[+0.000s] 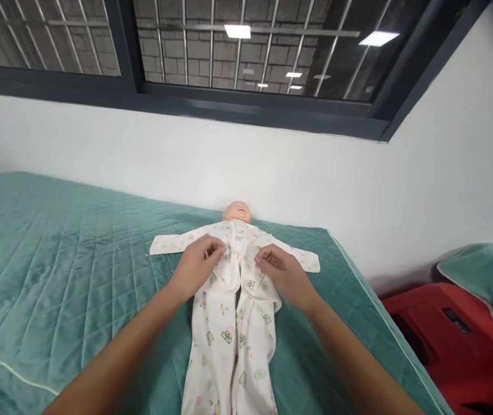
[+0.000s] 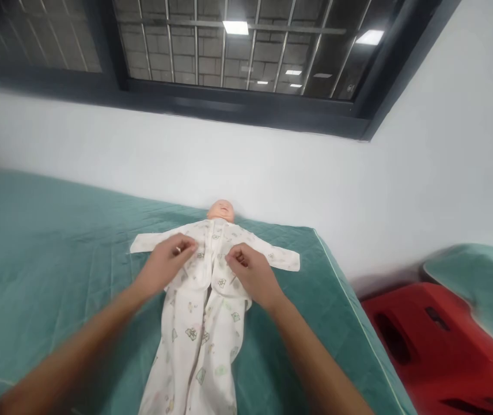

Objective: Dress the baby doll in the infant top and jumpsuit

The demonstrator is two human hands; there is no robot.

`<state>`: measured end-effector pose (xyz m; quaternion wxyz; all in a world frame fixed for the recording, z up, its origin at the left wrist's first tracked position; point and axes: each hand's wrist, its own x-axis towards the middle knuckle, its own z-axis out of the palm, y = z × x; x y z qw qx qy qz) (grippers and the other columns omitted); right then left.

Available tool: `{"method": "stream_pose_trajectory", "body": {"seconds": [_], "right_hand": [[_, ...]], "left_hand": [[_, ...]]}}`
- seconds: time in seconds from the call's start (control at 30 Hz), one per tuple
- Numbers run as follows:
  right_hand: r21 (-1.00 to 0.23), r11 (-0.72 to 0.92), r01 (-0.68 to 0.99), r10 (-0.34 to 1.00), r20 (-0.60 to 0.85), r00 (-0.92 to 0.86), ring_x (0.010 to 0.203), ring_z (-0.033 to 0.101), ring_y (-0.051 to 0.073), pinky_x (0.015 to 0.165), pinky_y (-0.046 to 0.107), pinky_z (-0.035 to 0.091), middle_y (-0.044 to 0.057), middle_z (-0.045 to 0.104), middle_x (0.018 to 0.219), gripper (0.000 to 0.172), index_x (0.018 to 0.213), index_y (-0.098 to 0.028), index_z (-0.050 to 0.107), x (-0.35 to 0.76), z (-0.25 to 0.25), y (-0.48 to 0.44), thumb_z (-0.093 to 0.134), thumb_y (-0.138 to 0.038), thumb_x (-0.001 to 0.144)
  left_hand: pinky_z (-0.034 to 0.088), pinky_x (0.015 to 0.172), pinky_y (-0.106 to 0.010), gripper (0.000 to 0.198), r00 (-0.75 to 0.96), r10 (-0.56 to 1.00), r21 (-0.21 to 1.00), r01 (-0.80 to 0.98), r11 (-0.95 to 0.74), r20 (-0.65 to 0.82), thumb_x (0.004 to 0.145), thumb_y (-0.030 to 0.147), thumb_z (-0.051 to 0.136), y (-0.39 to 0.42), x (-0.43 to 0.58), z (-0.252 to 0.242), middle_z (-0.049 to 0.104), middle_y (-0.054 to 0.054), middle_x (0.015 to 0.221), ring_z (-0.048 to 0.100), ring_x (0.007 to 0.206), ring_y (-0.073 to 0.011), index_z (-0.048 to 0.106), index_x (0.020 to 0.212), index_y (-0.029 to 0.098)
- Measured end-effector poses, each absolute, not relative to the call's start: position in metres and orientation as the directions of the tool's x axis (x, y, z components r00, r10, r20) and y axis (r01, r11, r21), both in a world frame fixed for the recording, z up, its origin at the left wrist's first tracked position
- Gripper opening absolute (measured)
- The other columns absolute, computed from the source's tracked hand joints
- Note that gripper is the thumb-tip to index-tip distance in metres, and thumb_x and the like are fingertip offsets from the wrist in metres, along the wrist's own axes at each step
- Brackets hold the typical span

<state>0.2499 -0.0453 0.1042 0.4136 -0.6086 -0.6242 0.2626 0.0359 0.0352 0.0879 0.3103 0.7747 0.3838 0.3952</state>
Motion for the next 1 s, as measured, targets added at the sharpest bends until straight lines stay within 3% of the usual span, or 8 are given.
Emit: {"method": "stream_pose_trajectory", "body": {"seconds": [0.1, 0.2, 0.4, 0.6, 0.73, 0.83, 1.0], "right_hand": [[-0.827, 0.045, 0.561, 0.933, 0.235, 0.271, 0.074, 0.055, 0.014, 0.069, 0.028, 0.041, -0.001, 0.061, 0.079, 0.016, 0.083, -0.021, 0.06, 0.253, 0.102, -0.005, 0.055, -0.036, 0.085], [-0.773, -0.038, 0.633, 0.902, 0.247, 0.355, 0.076, 0.057, 0.016, 0.07, 0.028, 0.04, 0.001, 0.065, 0.083, 0.016, 0.082, -0.02, 0.061, 0.254, 0.098, 0.038, 0.059, -0.036, 0.081], [-0.705, -0.173, 0.688, 0.9, 0.17, 0.401, 0.073, 0.056, 0.019, 0.063, 0.03, 0.037, 0.004, 0.065, 0.081, 0.036, 0.078, -0.021, 0.056, 0.246, 0.084, 0.07, 0.061, -0.057, 0.077], [-0.741, -0.236, 0.629, 0.893, 0.09, 0.441, 0.076, 0.058, 0.02, 0.066, 0.03, 0.038, 0.002, 0.067, 0.082, 0.026, 0.077, -0.022, 0.056, 0.244, 0.085, 0.065, 0.058, -0.048, 0.079], [-0.729, -0.243, 0.64, 0.888, 0.098, 0.449, 0.073, 0.057, 0.019, 0.065, 0.03, 0.037, 0.001, 0.067, 0.075, 0.02, 0.072, -0.022, 0.058, 0.243, 0.087, 0.067, 0.053, -0.039, 0.082], [-0.763, -0.199, 0.616, 0.905, 0.099, 0.415, 0.072, 0.058, 0.018, 0.066, 0.03, 0.038, -0.001, 0.067, 0.072, 0.019, 0.071, -0.022, 0.061, 0.246, 0.085, 0.067, 0.053, -0.035, 0.082], [-0.915, -0.113, 0.388, 0.913, 0.058, 0.404, 0.071, 0.06, 0.017, 0.066, 0.029, 0.042, 0.0, 0.07, 0.078, 0.02, 0.081, -0.021, 0.069, 0.252, 0.083, 0.072, 0.061, -0.039, 0.079]], "left_hand": [[0.046, 0.083, -0.031, 0.022, 0.234, 0.907, 0.799, 0.432, -0.419, 0.349, 0.087, 0.032, 0.053, 0.079, 0.06, 0.093, 0.071, -0.005, 0.098, 0.063, 0.089, -0.0187, 0.068, 0.097, 0.018], [0.046, 0.085, -0.033, 0.025, 0.279, 0.922, 0.761, 0.526, -0.379, 0.267, 0.085, 0.032, 0.056, 0.115, 0.087, 0.095, 0.073, -0.009, 0.1, 0.064, 0.092, -0.0216, 0.071, 0.098, 0.016], [0.044, 0.064, -0.028, 0.016, 0.39, 0.911, 0.756, 0.554, -0.349, 0.135, 0.08, 0.022, 0.056, 0.138, 0.109, 0.088, 0.072, -0.005, 0.081, 0.061, 0.066, -0.0168, 0.07, 0.081, 0.016], [0.041, 0.058, -0.025, 0.014, 0.319, 0.926, 0.882, 0.351, -0.315, 0.203, 0.082, 0.027, 0.055, 0.136, 0.113, 0.084, 0.067, 0.0, 0.068, 0.056, 0.057, -0.0132, 0.064, 0.076, 0.019], [0.042, 0.064, -0.026, 0.016, 0.232, 0.909, 0.868, 0.289, -0.404, 0.346, 0.084, 0.026, 0.053, 0.131, 0.122, 0.084, 0.066, 0.001, 0.068, 0.058, 0.064, -0.014, 0.064, 0.076, 0.02], [0.042, 0.066, -0.027, 0.016, 0.277, 0.901, 0.858, 0.304, -0.413, 0.335, 0.084, 0.025, 0.054, 0.13, 0.125, 0.081, 0.068, 0.001, 0.071, 0.06, 0.067, -0.0146, 0.065, 0.074, 0.02], [0.043, 0.069, -0.028, 0.014, 0.326, 0.896, 0.872, 0.288, -0.397, 0.301, 0.083, 0.023, 0.055, 0.133, 0.121, 0.077, 0.071, 0.0, 0.078, 0.062, 0.073, -0.0155, 0.068, 0.078, 0.019]]}}
